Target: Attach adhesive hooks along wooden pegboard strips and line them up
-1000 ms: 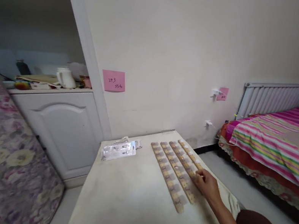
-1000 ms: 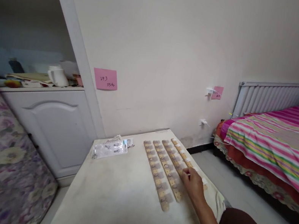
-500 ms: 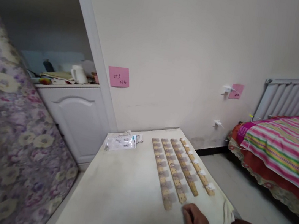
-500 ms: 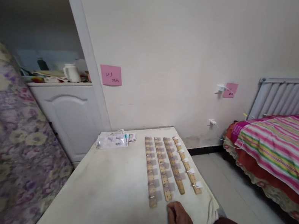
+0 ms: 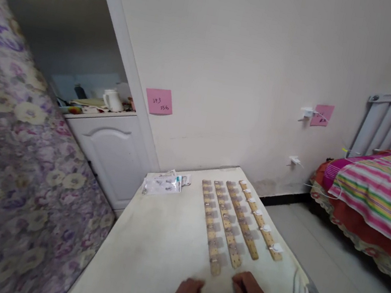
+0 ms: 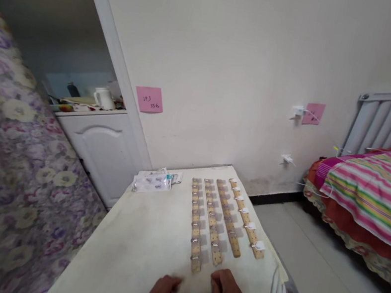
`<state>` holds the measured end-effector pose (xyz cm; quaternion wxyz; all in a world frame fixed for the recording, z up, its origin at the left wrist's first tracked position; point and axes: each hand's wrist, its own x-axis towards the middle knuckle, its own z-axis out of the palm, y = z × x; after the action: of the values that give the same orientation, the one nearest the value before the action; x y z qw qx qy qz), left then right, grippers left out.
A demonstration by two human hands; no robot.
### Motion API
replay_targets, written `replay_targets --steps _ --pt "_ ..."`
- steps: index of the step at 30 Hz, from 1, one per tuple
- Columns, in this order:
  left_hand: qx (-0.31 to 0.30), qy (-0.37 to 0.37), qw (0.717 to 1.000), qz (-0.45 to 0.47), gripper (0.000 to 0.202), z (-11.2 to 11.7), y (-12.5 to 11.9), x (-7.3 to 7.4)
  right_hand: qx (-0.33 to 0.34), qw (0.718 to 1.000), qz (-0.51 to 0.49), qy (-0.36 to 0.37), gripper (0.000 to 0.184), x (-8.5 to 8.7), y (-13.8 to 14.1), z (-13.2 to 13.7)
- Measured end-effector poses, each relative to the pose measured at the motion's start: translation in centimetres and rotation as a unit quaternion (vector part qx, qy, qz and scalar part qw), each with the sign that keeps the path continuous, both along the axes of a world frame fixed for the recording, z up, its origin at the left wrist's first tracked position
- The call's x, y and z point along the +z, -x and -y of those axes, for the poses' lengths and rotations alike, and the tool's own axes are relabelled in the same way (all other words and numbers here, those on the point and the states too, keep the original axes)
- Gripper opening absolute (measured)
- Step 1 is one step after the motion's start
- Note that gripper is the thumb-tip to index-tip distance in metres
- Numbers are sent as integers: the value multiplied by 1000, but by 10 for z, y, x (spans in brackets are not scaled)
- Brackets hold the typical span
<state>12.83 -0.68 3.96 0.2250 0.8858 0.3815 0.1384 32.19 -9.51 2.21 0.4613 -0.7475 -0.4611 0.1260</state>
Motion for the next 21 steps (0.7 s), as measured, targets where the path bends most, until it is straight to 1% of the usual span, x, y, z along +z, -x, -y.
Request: replay_targets --steps 3,5,7,12,18,21 --pt "46 -49 998 -5 53 -14 -19 2 10 1000 -6 -3 19 -1 -1 0" --pt "70 -56 996 -24 60 -21 -28 -1 10 1000 -7 -1 20 -3 -1 -2" --pt "79 -68 994 -32 62 -27 -35 -7 -2 1000 -5 -10 21 -7 0 -4" --pt "66 -114 991 -3 55 -40 -43 -21 -34 997 0 -63 23 -18 5 -10" --pt "56 -168 984 18 48 -47 -47 -26 -46 997 8 -57 20 -23 6 -14" --pt "37 -213 976 28 43 -50 -45 -32 -46 997 9 -56 19 -24 6 -15"
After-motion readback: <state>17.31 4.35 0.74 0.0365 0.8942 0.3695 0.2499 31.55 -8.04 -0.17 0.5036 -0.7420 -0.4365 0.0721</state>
